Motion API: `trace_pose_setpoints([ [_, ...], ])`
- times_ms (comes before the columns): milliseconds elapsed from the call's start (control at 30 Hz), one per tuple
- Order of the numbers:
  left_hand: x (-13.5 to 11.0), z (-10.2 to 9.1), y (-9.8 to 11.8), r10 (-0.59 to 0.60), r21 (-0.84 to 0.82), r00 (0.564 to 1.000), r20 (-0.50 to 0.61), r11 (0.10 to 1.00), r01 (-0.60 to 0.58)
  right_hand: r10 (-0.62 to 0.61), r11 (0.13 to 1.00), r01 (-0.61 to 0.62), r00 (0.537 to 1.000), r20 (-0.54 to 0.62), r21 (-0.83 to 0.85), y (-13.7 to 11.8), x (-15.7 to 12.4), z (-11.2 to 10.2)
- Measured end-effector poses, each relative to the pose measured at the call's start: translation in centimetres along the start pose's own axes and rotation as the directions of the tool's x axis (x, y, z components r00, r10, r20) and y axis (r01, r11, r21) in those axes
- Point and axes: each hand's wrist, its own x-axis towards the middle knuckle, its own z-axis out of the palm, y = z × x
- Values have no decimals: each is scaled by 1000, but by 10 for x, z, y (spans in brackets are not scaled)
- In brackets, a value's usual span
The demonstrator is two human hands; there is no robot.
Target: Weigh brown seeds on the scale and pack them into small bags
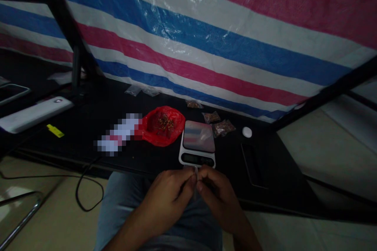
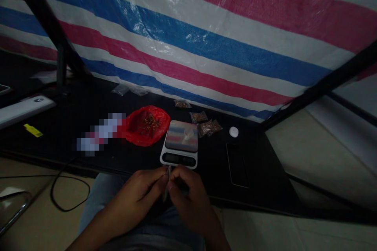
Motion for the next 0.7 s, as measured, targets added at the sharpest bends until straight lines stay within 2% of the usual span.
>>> trace_pose_setpoints([
  [167, -2, -1, -6, -18, -222, 1000, -21, 975, 13, 22, 989, -16, 999, -35, 144, 6, -3, -1],
  [233, -3, -2, -9, -28, -230, 998, -58, 973, 14, 19, 981, -13, 999, -32, 191, 5, -1, -1],
  [333, -5, -4, -15, 39, -2, 984, -171, 999, -40, 2, 985, 5, 999, -40, 174, 3, 2, 0],
  [400, -7, -4, -19, 113, 178, 956, -269, 982, -66, -20, 992, 28, 998, -63, 127, 2, 3, 1],
  [500, -8, -5, -22, 235, 272, 898, -372, 952, -137, -25, 994, 33, 997, -74, 101, -2, 5, 2],
  [567, -7, -6, -22, 286, 256, 882, -374, 946, -198, -20, 989, 28, 998, -58, 144, -4, 7, 2],
  [700, -5, -7, -24, 243, 192, 948, -204, 960, -204, -16, 962, 16, 1000, -4, 274, -9, 9, 3],
])
